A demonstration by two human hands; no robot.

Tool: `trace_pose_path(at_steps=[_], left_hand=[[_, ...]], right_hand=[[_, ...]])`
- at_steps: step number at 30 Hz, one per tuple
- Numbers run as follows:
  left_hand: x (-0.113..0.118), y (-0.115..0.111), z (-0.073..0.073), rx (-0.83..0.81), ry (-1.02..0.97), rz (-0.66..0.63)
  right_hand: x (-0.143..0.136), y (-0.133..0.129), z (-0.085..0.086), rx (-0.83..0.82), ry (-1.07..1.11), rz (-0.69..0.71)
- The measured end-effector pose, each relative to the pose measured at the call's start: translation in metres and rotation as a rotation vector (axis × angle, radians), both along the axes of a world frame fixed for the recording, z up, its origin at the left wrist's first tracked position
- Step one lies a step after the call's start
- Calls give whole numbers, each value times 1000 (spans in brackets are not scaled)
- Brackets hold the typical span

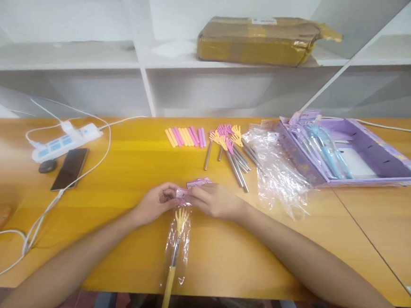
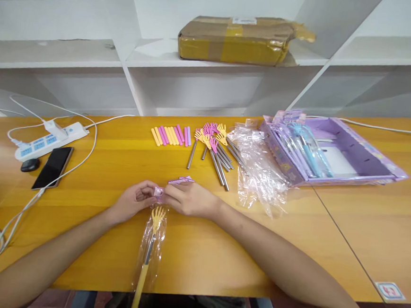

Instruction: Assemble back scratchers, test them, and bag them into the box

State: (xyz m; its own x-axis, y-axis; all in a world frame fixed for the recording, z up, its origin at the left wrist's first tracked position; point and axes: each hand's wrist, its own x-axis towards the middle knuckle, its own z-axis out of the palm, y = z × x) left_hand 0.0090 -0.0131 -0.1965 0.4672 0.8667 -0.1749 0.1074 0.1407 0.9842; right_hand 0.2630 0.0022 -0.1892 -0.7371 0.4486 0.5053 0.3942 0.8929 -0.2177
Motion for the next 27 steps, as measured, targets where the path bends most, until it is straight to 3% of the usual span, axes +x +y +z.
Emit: trace_pose_path(at_steps=[11,20,27], left_hand=[[-5,6,-6,-43,-113,82],[-1,2,2,-32,-131,47],[4,-2,3,-69,1,152]], right_hand=[[8,9,-12,359,-100,61],[7,1,-6,353,-36,76],[-4,-7,-1,454,15,86]])
